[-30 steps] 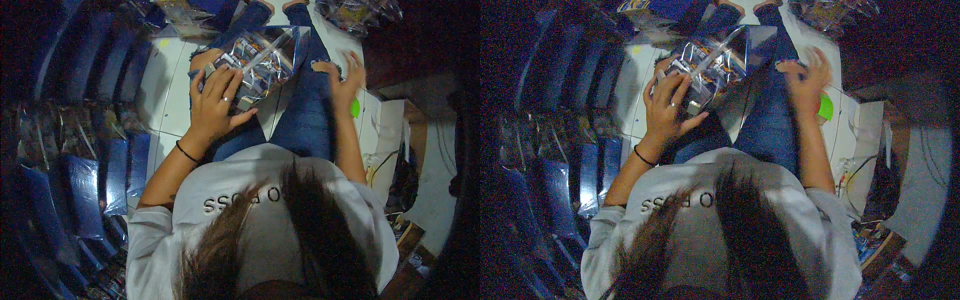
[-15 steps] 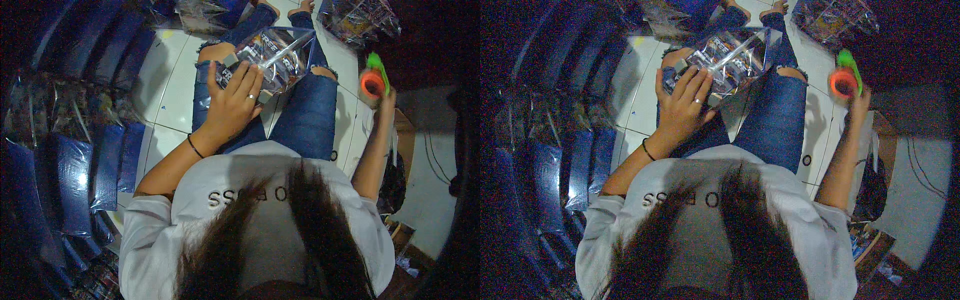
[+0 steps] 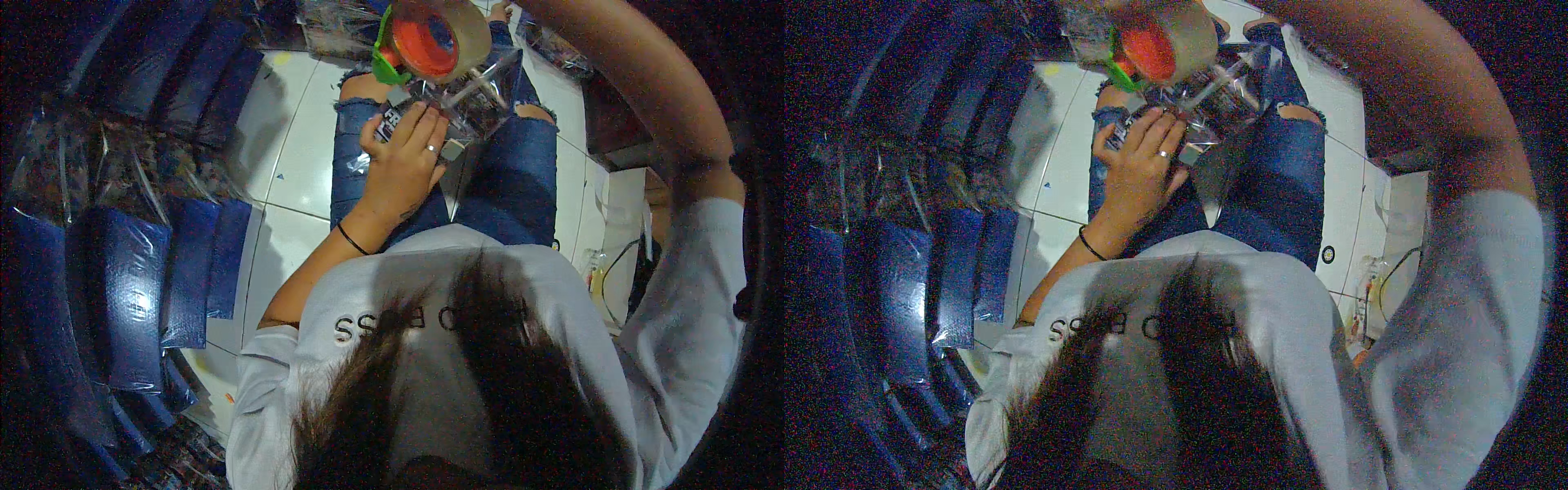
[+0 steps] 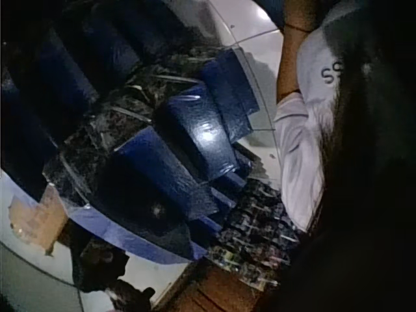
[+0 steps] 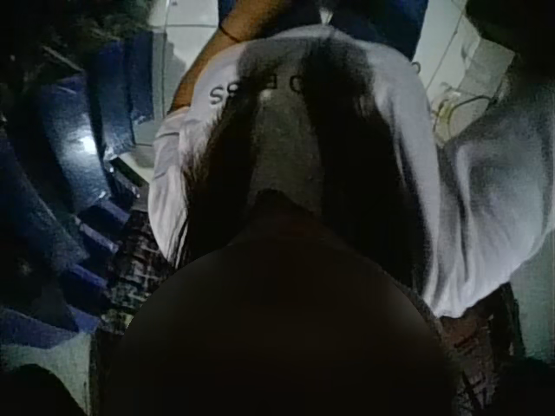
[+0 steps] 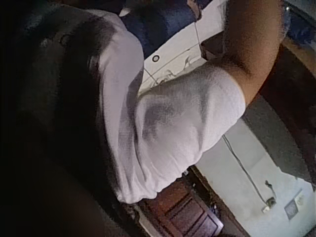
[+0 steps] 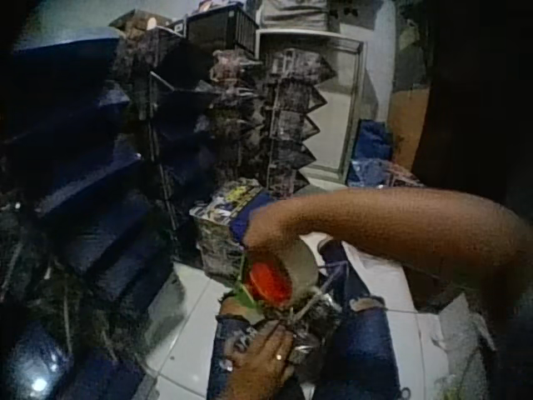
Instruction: The person sits on the floor and wraps several toy boxes in clear plastic film. They use a handheld tape dispenser to apply tape to seal the plastic around each box, then place the wrapped items aside and pick up the next one.
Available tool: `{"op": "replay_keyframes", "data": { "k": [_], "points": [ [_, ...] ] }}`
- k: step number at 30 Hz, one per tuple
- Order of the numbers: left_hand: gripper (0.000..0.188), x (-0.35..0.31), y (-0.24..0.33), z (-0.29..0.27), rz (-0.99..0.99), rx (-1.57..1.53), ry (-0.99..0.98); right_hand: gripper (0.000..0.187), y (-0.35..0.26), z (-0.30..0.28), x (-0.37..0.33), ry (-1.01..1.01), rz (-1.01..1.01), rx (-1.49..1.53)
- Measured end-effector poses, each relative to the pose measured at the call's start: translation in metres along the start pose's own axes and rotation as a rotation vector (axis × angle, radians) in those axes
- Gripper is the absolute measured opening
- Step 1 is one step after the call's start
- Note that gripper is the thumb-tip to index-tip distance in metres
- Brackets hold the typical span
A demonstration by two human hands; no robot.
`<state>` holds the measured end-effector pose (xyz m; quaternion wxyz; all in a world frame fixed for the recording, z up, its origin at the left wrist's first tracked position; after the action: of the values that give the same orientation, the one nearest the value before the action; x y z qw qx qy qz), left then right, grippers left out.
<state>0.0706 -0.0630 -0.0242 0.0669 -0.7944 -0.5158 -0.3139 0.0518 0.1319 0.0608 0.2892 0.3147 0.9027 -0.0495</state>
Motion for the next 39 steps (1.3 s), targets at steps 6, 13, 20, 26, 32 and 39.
{"op": "replay_keyframes", "data": {
  "k": [6,13,20,26,32,39],
  "points": [
    [0.073,-0.005,-0.004,0.000,-0.030,-0.070,0.047,0.045,-0.040,-0.007,-0.004,-0.144,-0.321,0.062],
    [0.062,-0.002,-0.018,0.000,-0.037,-0.197,0.089,0.050,-0.027,0.082,-0.188,0.842,0.107,0.408],
    [0.075,0.000,-0.016,-0.001,-0.028,-0.156,0.103,0.059,-0.068,0.200,-0.255,0.888,0.275,0.591],
    [0.070,-0.004,-0.020,0.001,-0.054,-0.083,0.059,0.054,-0.073,0.222,-0.197,0.799,0.335,0.621],
    [0.073,0.008,-0.023,-0.008,-0.107,-0.096,0.100,0.051,-0.058,0.246,-0.176,0.549,0.319,0.847],
    [0.055,-0.045,0.048,0.065,0.698,1.003,-0.620,0.037,0.059,0.379,-0.275,1.519,0.727,1.287]
  ]
}}
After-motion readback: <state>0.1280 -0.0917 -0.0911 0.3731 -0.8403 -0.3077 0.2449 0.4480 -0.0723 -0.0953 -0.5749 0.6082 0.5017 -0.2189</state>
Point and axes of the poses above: each hand's wrist, its own x-axis towards the middle knuckle, its own z-axis out of the palm, y = z × x, the point moved 8 cm from there along x, towards the middle knuckle, and after that the axes turned 1 degree about -x, right-handed, at the moved point
